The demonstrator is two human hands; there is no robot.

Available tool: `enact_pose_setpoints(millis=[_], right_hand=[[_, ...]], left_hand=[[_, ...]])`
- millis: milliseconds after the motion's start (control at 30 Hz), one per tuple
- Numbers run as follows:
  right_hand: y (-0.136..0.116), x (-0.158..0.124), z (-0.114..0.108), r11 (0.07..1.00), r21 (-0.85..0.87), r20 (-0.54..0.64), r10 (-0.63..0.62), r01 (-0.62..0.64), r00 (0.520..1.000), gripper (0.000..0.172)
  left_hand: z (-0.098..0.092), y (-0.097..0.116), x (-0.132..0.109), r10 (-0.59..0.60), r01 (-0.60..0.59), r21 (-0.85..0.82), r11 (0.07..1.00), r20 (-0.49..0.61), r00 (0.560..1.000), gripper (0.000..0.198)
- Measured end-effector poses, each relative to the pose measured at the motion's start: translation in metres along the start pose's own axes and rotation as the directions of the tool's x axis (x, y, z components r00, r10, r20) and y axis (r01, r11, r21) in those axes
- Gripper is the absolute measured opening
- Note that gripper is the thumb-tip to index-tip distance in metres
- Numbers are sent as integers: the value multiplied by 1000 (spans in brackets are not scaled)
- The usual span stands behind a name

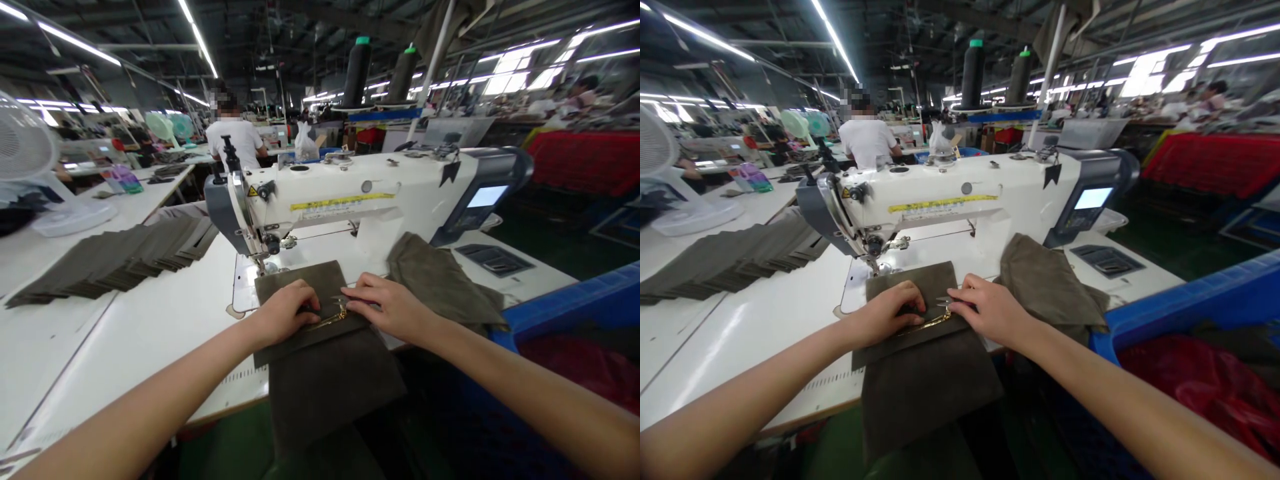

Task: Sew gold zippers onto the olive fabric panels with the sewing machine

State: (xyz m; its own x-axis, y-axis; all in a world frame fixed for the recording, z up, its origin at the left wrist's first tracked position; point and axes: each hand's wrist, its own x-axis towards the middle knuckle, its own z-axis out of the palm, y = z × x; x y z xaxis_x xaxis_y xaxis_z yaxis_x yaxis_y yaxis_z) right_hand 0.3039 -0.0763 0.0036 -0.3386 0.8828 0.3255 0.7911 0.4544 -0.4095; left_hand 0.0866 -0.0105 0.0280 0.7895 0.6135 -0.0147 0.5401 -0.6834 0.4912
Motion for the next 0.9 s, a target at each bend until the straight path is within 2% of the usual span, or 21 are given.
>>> enact_pose_setpoints(millis=[67, 200, 333, 533, 667, 767, 900], right_hand=[[4, 5, 1, 999, 47, 25, -10, 9, 1000, 24], [7, 12, 0, 993, 114, 74, -32, 24, 997, 13], [7, 19, -2, 979, 190, 121, -100, 76, 988, 11], [7, 29, -3, 956, 285, 186, -120, 64, 975, 10], [6, 30, -6, 940, 338, 194, -124, 52, 973, 10], [3, 31, -7, 934, 352, 206, -135, 56, 969, 11], [-1, 37, -4, 941, 329, 217, -160, 82, 963, 11]], left_hand=[[0, 1, 1, 1, -1, 9, 1000, 8, 1000, 7], [3, 3, -1, 20, -21, 40, 999, 7, 1000, 8], [8, 6, -6, 79, -71, 149, 986, -52, 996, 9], [11, 8, -10, 149, -116, 246, 962, -122, 981, 15], [9, 12, -15, 127, -100, 133, 986, -211, 969, 14], [10, 16, -20, 21, -24, -8, 1000, -302, 953, 10], [16, 19, -26, -126, 75, -157, 985, -352, 927, 9]])
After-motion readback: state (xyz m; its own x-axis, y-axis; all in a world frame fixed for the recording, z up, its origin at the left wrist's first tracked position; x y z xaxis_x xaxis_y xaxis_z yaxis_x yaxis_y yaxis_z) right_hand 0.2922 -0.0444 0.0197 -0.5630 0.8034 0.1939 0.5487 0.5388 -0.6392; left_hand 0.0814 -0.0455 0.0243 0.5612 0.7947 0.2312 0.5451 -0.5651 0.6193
